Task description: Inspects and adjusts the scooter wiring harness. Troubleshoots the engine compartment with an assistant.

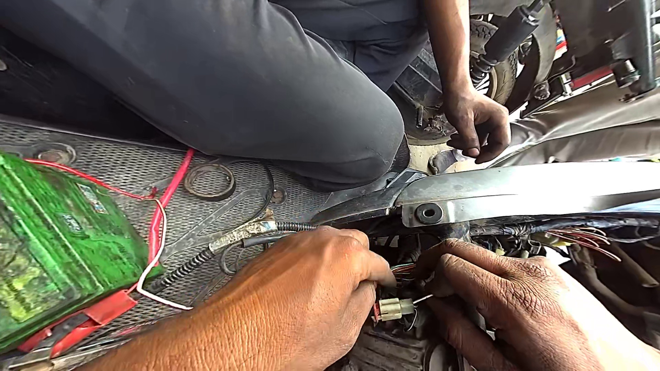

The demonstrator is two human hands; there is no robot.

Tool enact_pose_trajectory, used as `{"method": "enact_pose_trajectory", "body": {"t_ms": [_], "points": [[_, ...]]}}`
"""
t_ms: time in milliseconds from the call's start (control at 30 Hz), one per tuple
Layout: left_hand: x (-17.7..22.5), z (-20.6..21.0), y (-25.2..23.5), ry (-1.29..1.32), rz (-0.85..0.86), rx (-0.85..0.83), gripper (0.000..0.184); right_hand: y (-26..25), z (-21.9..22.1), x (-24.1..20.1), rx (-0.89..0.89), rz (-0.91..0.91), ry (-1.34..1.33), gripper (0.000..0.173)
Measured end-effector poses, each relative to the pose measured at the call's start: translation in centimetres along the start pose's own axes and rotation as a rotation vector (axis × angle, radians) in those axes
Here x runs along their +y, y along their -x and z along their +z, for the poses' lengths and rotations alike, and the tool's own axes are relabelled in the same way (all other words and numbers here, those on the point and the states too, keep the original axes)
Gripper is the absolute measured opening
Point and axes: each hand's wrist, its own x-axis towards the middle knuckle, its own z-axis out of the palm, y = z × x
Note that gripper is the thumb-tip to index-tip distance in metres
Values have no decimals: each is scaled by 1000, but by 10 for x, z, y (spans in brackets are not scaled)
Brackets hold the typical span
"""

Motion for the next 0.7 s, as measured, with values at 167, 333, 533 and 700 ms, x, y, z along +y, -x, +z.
{"method": "enact_pose_trajectory", "body": {"t_ms": [167,333,533,700], "points": [[7,3,-1,-2,-127,24,27,-2,-1,2,-12,-39,11,16],[9,6,-3,-11,-171,52,25,-2,-2,2,-20,-50,18,16],[7,9,-6,-85,-116,90,22,-2,-2,2,-28,-51,18,16],[6,6,-7,-99,-101,83,23,-1,-1,2,-27,-44,16,17]]}}
